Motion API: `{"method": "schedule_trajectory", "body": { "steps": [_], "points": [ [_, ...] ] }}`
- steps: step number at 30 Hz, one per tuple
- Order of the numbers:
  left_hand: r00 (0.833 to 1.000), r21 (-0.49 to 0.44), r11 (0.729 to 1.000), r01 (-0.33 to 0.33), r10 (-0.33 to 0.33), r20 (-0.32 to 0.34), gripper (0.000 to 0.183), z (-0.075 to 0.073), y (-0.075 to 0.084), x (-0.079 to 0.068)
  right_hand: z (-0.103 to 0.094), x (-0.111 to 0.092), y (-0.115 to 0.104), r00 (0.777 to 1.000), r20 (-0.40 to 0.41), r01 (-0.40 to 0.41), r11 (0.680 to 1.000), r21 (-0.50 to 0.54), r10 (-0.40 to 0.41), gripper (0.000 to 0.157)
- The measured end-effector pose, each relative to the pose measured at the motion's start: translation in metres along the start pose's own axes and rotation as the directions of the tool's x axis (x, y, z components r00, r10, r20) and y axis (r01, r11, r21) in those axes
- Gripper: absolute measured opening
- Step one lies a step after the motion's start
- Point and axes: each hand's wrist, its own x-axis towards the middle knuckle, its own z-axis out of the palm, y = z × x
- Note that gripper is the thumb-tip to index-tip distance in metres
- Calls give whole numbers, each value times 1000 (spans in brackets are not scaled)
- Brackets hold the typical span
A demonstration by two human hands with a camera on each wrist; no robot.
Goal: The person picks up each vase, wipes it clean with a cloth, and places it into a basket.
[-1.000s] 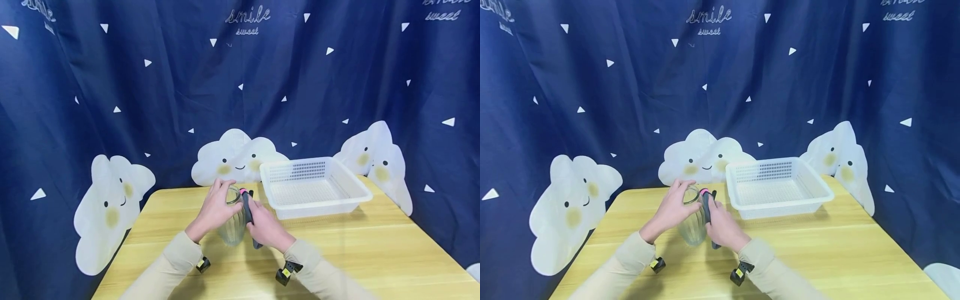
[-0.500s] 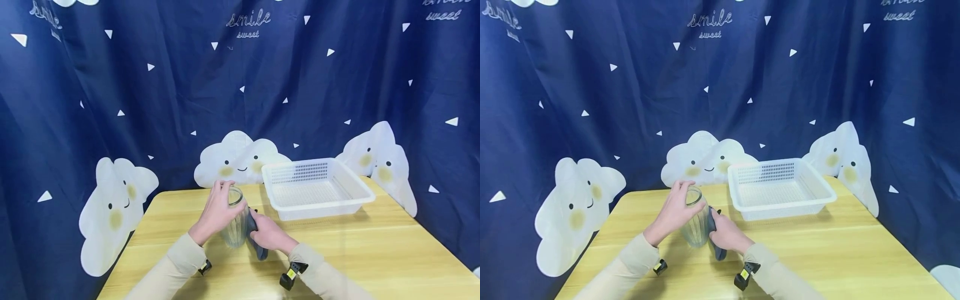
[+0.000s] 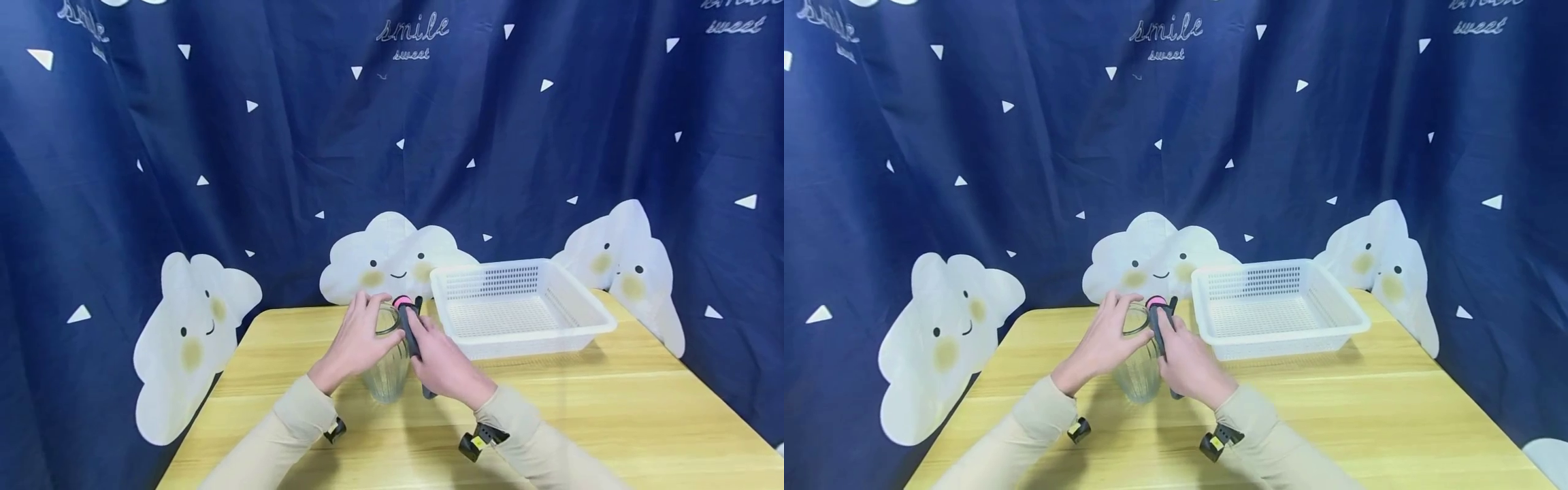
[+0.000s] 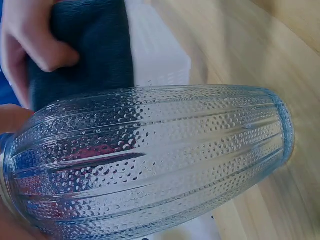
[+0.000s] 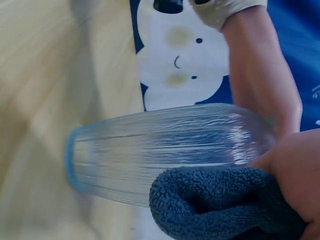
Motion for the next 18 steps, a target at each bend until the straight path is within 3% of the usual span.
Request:
{"method": "schedule_trajectory", "body": {
  "steps": [7,13,18],
  "points": [
    [1000,-56,998,3,-2,24,62,1,-6,1,25,-2,16,995,91,-58,995,76,51,82],
    [998,-145,988,49,-42,53,65,1,-9,0,54,-10,31,968,240,-90,993,76,69,77],
    [995,-113,990,83,-77,58,69,-3,-3,-3,59,-12,37,959,268,-126,987,103,94,75]
  ]
}}
